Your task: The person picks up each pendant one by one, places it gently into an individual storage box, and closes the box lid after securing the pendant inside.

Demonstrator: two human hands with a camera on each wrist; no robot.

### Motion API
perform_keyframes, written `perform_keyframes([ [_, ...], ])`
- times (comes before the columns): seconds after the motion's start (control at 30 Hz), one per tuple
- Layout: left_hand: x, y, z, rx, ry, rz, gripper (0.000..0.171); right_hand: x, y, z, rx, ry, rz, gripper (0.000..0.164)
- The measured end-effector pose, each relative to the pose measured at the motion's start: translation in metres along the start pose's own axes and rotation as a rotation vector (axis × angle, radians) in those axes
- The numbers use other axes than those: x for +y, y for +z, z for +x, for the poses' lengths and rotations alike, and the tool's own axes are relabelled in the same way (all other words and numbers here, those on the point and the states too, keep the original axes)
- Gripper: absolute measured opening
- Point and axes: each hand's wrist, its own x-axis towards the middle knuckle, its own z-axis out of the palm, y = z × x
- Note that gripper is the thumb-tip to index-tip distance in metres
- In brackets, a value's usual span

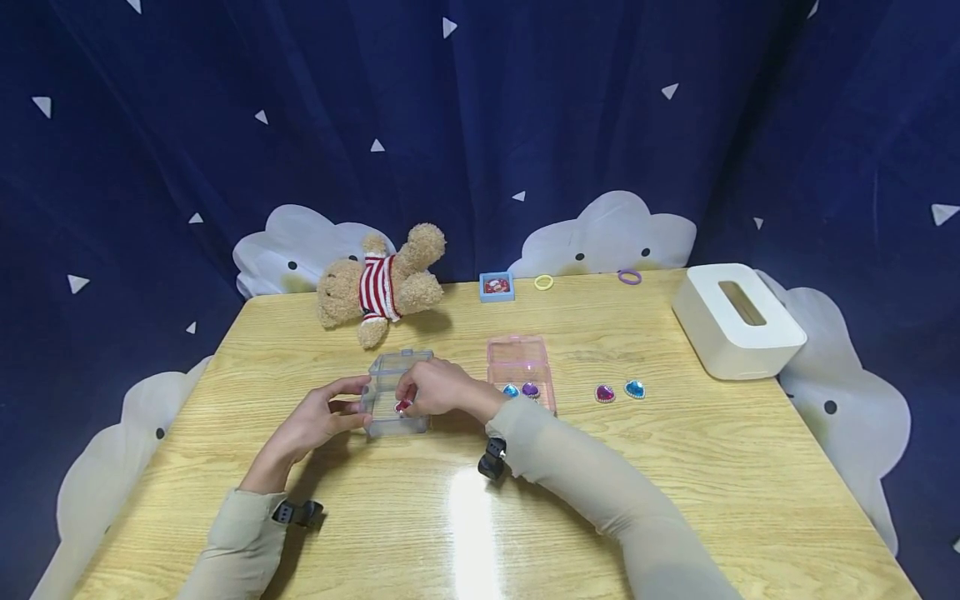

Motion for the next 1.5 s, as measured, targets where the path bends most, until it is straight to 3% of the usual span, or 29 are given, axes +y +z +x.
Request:
perform_keyframes([
  [0.5, -0.001, 0.000, 0.002, 0.000, -0.012, 0.018, 0.069, -0.006, -0.004, 0.004, -0.066, 0.069, -0.038, 0.013],
  [0.73, -0.001, 0.000, 0.003, 0.000, -0.010, 0.004, 0.069, -0.005, -0.005, 0.004, -0.067, 0.061, -0.026, 0.017],
  [1.27, -0.002, 0.000, 0.004, -0.001, -0.032, -0.008, 0.070, 0.011, -0.015, -0.007, 0.006, -0.079, 0.187, 0.027],
  [1.5, -0.002, 0.000, 0.002, 0.004, -0.019, -0.008, 0.070, 0.020, -0.025, -0.021, 0.041, -0.094, 0.271, 0.027],
])
